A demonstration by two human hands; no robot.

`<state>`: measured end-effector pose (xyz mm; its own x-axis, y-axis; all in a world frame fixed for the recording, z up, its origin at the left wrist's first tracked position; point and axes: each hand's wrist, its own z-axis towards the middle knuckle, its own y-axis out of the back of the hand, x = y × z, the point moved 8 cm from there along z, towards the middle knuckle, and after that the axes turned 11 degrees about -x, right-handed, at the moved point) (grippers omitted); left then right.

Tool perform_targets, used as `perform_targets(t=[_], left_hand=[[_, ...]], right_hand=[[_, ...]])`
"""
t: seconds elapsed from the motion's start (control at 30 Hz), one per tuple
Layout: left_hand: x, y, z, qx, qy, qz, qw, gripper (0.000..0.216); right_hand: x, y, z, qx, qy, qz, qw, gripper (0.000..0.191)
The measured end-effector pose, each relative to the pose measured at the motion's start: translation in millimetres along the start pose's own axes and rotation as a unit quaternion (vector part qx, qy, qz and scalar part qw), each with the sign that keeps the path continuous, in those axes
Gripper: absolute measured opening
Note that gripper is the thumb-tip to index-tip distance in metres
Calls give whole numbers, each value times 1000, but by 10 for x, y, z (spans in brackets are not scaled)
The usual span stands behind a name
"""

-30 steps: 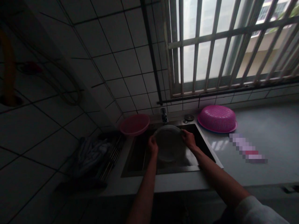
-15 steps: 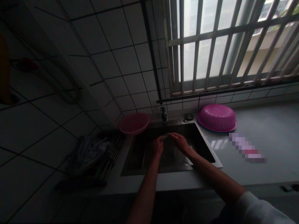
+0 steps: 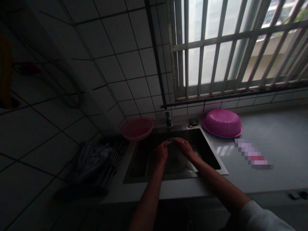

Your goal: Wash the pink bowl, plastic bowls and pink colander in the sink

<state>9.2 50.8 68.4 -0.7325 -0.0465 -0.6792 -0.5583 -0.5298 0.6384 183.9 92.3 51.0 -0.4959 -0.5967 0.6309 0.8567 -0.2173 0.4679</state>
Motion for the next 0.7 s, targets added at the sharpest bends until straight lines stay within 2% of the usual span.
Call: perform_targets(t=[0.1,0.2,0.3,0.4,0.47,0.5,0.57,0.63,0.67,0.7], left_hand=[[214,221,78,-95,64,-46,992,28],[308,297,116,-134,83,-54,986,28],[210,149,93,-77,46,-27,996,29],[49,-85,8,31,-16,-7,999,37],[22,-121,-16,48,-26,-7,998,41],[39,-93,-5,35,-19,-16,999,42],[124,22,47,-19,13,-50,998,38],[249,162,104,-86,57,-88,991,31],[312,219,124,-114,79,-99,985,29],[364,261,136,-135,98,-102,981,30]], right_hand=[[-407,306,31,-96,-126,-15,987,46],[-678,463,-20,-112,-194,-47,974,38],[-520,386,-40,-93,-143,-48,984,42],[-132,83,-47,-4,-44,-32,998,50],[48,-51,-43,36,0,-16,999,53],[75,-51,-26,32,7,-6,999,53],[-28,76,23,-19,-19,7,1000,52],[-299,288,41,-91,-90,3,992,47],[-459,376,25,-113,-136,-11,984,43],[-581,414,7,-109,-164,-22,980,42]])
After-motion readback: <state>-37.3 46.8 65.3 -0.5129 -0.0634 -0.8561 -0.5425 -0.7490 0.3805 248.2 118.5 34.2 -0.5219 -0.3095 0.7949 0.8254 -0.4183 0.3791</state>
